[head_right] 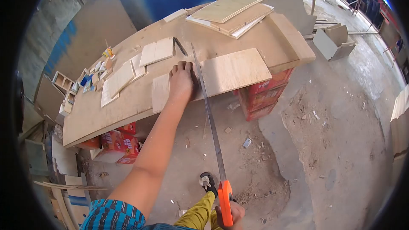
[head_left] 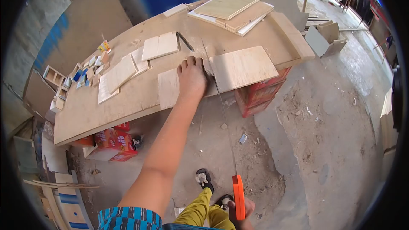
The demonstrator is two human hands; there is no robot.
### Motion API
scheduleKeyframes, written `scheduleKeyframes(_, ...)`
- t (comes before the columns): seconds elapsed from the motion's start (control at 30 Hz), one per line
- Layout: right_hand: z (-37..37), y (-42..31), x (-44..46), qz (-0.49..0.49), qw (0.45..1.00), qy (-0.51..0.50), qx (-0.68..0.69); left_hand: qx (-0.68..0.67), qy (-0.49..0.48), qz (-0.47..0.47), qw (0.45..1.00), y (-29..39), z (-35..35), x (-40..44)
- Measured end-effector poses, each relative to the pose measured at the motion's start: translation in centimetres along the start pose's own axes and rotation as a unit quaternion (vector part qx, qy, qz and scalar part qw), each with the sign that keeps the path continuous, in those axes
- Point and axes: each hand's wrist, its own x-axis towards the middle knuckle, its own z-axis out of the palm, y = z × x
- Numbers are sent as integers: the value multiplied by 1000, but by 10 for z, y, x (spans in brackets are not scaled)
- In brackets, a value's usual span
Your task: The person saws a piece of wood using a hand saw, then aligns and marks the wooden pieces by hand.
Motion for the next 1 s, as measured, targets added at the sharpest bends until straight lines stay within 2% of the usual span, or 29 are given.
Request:
scheduleKeyframes(0.1, -22, -10, -9, -12, 998, 21, -59, -7, 5, -2, 1000, 1, 2, -1)
scheduleKeyframes(0.13, -37, -29, 2, 20, 995, -15, -95, -13, -2, -6, 1000, 4, -3, -1)
scheduleKeyframes(0.23, -56, -56, 26, 41, 995, -24, -83, -19, -9, -15, 1000, 6, -6, 0)
scheduleKeyframes(0.27, -60, -65, 30, 32, 992, -33, -121, -19, -8, -16, 1000, 6, -5, 0)
scheduleKeyframes(0.4, -74, -92, 49, 124, 987, -96, -46, -21, -11, -24, 999, 7, -5, 1)
scheduleKeyframes(0.5, -56, -97, 45, 26, 995, -64, -70, -24, -17, -31, 999, 8, -3, 1)
scheduleKeyframes(0.53, -54, -98, 40, 62, 992, -94, -63, -24, -21, -34, 999, 8, -3, 1)
scheduleKeyframes(0.63, -52, -88, 34, 47, 992, -99, -61, -10, -35, -31, 999, 4, -1, 2)
scheduleKeyframes(0.67, -54, -86, 39, 16, 994, -82, -75, -3, -41, -28, 999, 3, -1, 2)
scheduleKeyframes(0.7, -61, -89, 42, 167, 981, -94, 4, 0, -46, -32, 998, 4, -3, 2)
scheduleKeyframes(0.77, -66, -85, 49, 99, 990, -92, -47, 5, -55, -43, 998, 7, -7, 3)
scheduleKeyframes(0.87, -56, -88, 42, 51, 992, -100, -59, -6, -61, -51, 997, 11, -6, 3)
scheduleKeyframes(1.0, -43, -94, 35, 56, 994, -88, -30, -7, -43, -34, 998, 12, -8, -2)
